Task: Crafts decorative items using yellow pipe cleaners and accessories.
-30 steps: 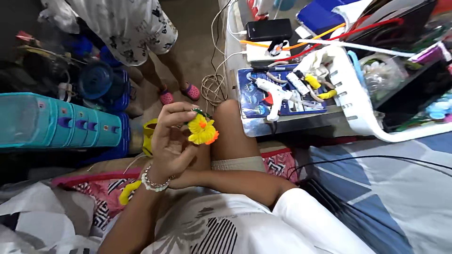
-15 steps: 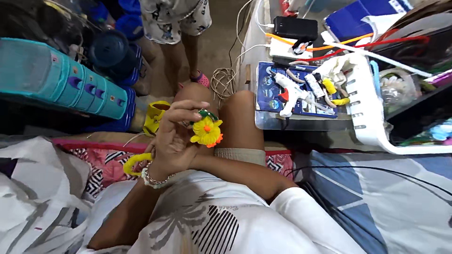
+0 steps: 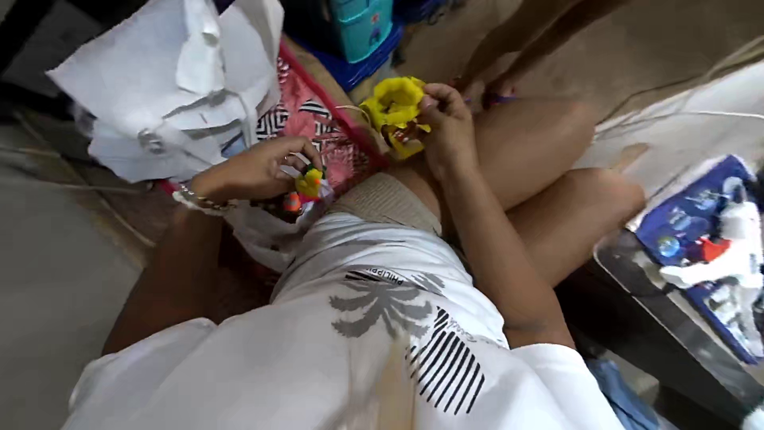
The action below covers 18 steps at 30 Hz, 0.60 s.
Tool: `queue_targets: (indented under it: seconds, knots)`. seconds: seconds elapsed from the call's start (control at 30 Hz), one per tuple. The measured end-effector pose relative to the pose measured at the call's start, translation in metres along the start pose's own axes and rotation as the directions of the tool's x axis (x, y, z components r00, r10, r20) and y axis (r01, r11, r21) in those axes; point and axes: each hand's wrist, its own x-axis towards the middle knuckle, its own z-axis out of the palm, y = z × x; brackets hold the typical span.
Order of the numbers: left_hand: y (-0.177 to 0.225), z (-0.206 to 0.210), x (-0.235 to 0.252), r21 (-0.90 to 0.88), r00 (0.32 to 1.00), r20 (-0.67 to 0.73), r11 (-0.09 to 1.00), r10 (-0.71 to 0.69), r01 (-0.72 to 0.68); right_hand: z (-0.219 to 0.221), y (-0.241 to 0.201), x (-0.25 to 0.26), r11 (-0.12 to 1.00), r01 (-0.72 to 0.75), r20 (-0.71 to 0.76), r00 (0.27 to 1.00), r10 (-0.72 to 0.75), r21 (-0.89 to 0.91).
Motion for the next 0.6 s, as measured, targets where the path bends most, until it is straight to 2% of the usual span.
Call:
queue_targets:
  seconds: [0.1, 0.17, 0.2, 0.23, 0.3, 0.37, 0.5, 0.6]
  knots:
    - [-0.05, 0.006, -0.01, 0.171, 0.98, 0.105, 0.974, -0.167, 0.147, 0.003, 0.004, -0.008, 0.999, 0.046, 0.009, 0.999, -0.045, -0.029]
    - [-0.058, 0.017, -0.012, 0.308, 0.892, 0.183, 0.886, -0.413, 0.347, 0.002, 0.008, -0.013, 0.996, 0.082, 0.022, 0.996, -0.081, -0.04]
    - [-0.06, 0.021, -0.011, 0.372, 0.831, 0.179, 0.818, -0.527, 0.439, 0.001, 0.009, -0.014, 0.994, 0.099, 0.024, 0.995, -0.098, -0.041]
    - [-0.07, 0.025, -0.011, 0.42, 0.804, 0.145, 0.771, -0.577, 0.478, 0.0, 0.009, -0.016, 0.993, 0.112, 0.022, 0.994, -0.111, -0.039]
    - [-0.097, 0.028, -0.012, 0.459, 0.825, 0.054, 0.747, -0.563, 0.48, -0.003, 0.009, -0.019, 0.992, 0.124, 0.015, 0.992, -0.123, -0.035]
    - [-0.105, 0.026, -0.013, 0.427, 0.851, -0.015, 0.766, -0.525, 0.48, -0.003, 0.01, -0.021, 0.99, 0.136, 0.007, 0.991, -0.136, -0.034]
    - [-0.099, 0.023, -0.012, 0.478, 0.811, -0.156, 0.675, -0.564, 0.562, -0.002, 0.01, -0.022, 0.988, 0.148, 0.002, 0.989, -0.148, -0.038]
    - [-0.113, 0.025, -0.012, 0.506, 0.827, -0.179, 0.671, -0.533, 0.542, -0.001, 0.011, -0.022, 0.986, 0.164, 0.009, 0.986, -0.164, -0.043]
